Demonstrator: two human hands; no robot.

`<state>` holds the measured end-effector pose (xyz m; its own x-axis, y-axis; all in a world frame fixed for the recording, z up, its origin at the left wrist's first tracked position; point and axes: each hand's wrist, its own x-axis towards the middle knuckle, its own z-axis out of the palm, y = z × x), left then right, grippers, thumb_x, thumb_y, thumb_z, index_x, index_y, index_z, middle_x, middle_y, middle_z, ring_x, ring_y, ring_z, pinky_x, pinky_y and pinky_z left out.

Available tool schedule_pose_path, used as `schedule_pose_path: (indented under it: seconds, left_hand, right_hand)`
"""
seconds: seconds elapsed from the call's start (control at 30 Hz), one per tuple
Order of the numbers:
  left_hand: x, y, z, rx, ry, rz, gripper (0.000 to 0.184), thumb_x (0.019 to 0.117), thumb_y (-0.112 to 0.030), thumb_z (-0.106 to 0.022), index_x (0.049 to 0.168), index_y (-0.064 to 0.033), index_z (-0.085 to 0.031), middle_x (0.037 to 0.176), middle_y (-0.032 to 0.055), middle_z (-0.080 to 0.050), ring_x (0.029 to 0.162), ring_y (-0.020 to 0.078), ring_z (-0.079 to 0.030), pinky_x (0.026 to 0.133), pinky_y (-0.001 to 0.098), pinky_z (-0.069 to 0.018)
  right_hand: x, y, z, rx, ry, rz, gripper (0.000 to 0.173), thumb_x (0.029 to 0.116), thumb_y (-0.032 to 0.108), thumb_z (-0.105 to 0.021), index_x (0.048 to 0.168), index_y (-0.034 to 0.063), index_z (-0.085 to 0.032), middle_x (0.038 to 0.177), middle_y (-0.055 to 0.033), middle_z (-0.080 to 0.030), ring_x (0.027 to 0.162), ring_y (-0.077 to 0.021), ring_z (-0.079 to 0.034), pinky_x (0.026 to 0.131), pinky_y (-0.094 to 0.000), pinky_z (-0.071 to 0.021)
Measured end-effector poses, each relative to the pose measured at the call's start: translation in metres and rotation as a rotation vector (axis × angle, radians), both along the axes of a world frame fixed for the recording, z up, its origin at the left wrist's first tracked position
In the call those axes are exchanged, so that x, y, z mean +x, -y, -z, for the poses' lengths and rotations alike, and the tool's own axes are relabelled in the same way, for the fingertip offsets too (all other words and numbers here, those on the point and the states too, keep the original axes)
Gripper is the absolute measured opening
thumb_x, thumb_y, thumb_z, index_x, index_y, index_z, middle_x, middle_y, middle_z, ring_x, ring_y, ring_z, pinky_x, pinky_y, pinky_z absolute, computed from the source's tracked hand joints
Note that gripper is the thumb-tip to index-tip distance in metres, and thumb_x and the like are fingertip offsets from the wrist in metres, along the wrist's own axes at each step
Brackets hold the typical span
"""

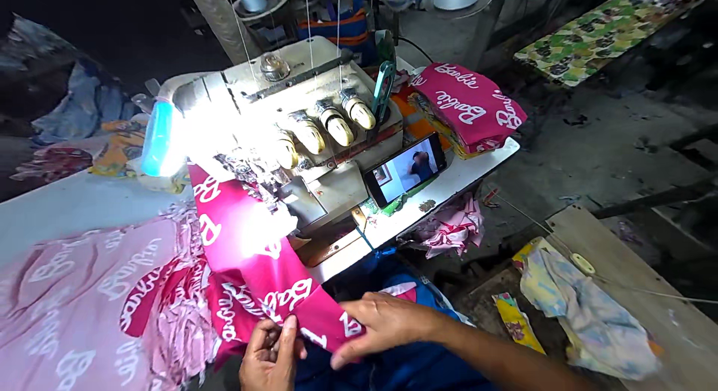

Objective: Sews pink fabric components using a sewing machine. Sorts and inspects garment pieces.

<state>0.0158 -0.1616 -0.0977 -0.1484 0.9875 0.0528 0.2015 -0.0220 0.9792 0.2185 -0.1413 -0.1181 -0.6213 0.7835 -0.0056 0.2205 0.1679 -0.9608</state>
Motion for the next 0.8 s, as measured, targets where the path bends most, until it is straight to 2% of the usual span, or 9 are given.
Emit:
schedule_pose_path:
  seconds: [0.07, 0.1, 0.2, 0.27, 0.4, 0.5, 0.6, 0.7, 0.8]
  left_hand:
    - [-0.007, 0.001, 0.002, 0.065, -0.073, -0.062, 0.003, 0.0996, -0.006, -0.055, 0.102, -0.0058, -0.053, 0.076, -0.0135, -0.061, 0.058, -0.008, -0.057, 0.052, 0.0108, -0.0506]
    - [-0.015, 0.002, 0.005, 0.132, -0.161, -0.076, 0.01, 0.0992, -0.009, -0.056, 0.105, -0.0003, -0.054, 0.088, -0.008, -0.061, 0.069, -0.0085, -0.059, 0.06, 0.0101, -0.0516]
    - [-0.041, -0.002, 0.014, 0.303, -0.532, -0.064, 0.036, 0.101, -0.02, -0.053, 0.11, 0.0143, -0.059, 0.12, 0.0256, -0.062, 0.111, 0.0154, -0.06, 0.09, 0.0232, -0.0502]
    - [-0.05, -0.005, 0.016, 0.28, -0.696, -0.065, 0.043, 0.104, -0.027, -0.048, 0.116, 0.012, -0.062, 0.125, 0.0307, -0.062, 0.119, 0.0303, -0.059, 0.099, 0.0363, -0.0487]
    - [-0.063, -0.007, 0.021, 0.25, -0.832, -0.062, 0.044, 0.101, -0.031, -0.054, 0.119, 0.0077, -0.067, 0.132, 0.0315, -0.059, 0.126, 0.0453, -0.054, 0.107, 0.0526, -0.0414]
    - [-0.073, -0.003, 0.02, 0.23, -0.867, -0.055, 0.044, 0.0997, -0.032, -0.056, 0.119, 0.0055, -0.068, 0.136, 0.0314, -0.057, 0.13, 0.046, -0.051, 0.11, 0.0525, -0.0385]
    - [-0.075, 0.002, 0.018, 0.24, -0.872, -0.038, 0.041, 0.1003, -0.031, -0.056, 0.117, 0.0041, -0.07, 0.135, 0.0313, -0.058, 0.127, 0.0439, -0.053, 0.106, 0.0495, -0.0414]
    - [-0.076, 0.005, 0.016, 0.253, -0.874, -0.011, 0.039, 0.0994, -0.028, -0.058, 0.117, 0.0046, -0.07, 0.135, 0.0327, -0.057, 0.129, 0.0455, -0.052, 0.11, 0.0509, -0.0383]
    - [-0.072, 0.007, 0.012, 0.278, -0.829, -0.008, 0.034, 0.1006, -0.024, -0.058, 0.113, 0.0041, -0.072, 0.135, 0.0331, -0.056, 0.128, 0.0368, -0.055, 0.108, 0.04, -0.0434]
  right_hand:
    - [0.019, 0.014, 0.016, 0.069, 0.187, -0.138, 0.047, 0.0897, 0.04, -0.076, 0.085, -0.006, -0.067, 0.073, -0.0201, -0.065, 0.075, -0.0366, -0.066, 0.071, -0.0579, -0.0497]
    - [0.029, 0.021, 0.021, 0.072, 0.28, -0.189, 0.047, 0.0902, 0.039, -0.075, 0.082, -0.0061, -0.068, 0.078, -0.0224, -0.066, 0.083, -0.0401, -0.065, 0.08, -0.0606, -0.0477]
    - [0.05, 0.04, 0.038, 0.107, 0.403, -0.214, 0.038, 0.0943, 0.035, -0.071, 0.09, -0.0029, -0.074, 0.11, -0.0215, -0.067, 0.111, -0.0419, -0.058, 0.099, -0.0621, -0.0382]
    - [0.057, 0.051, 0.051, 0.148, 0.322, -0.16, 0.032, 0.0989, 0.031, -0.066, 0.099, 0.0007, -0.075, 0.121, -0.0168, -0.068, 0.121, -0.0352, -0.059, 0.111, -0.0583, -0.0352]
    - [0.063, 0.067, 0.02, -0.252, -0.262, -0.088, 0.027, 0.1095, 0.019, -0.047, 0.116, -0.0028, -0.061, 0.093, -0.01, -0.067, 0.082, -0.0126, -0.067, 0.076, -0.0305, -0.0556]
    - [0.078, 0.082, -0.015, -0.611, -0.613, 0.027, 0.018, 0.108, 0.021, -0.049, 0.119, 0.0161, -0.062, 0.088, 0.0044, -0.071, 0.06, -0.002, -0.064, 0.051, -0.0212, -0.0553]
    - [0.096, 0.084, -0.006, -0.469, -0.274, 0.265, 0.012, 0.1023, 0.021, -0.062, 0.108, 0.0107, -0.065, 0.074, 0.0044, -0.066, 0.05, 0.0006, -0.055, 0.045, -0.0166, -0.0468]
    - [0.096, 0.085, 0.039, -0.068, 0.324, 0.401, 0.026, 0.0988, 0.026, -0.065, 0.102, 0.0002, -0.071, 0.089, -0.0131, -0.067, 0.077, -0.0222, -0.064, 0.072, -0.0388, -0.0535]
    - [0.086, 0.081, 0.077, 0.011, 0.454, 0.528, 0.027, 0.1006, 0.025, -0.062, 0.105, 0.0001, -0.072, 0.096, -0.0162, -0.068, 0.084, -0.0284, -0.067, 0.079, -0.0447, -0.0558]
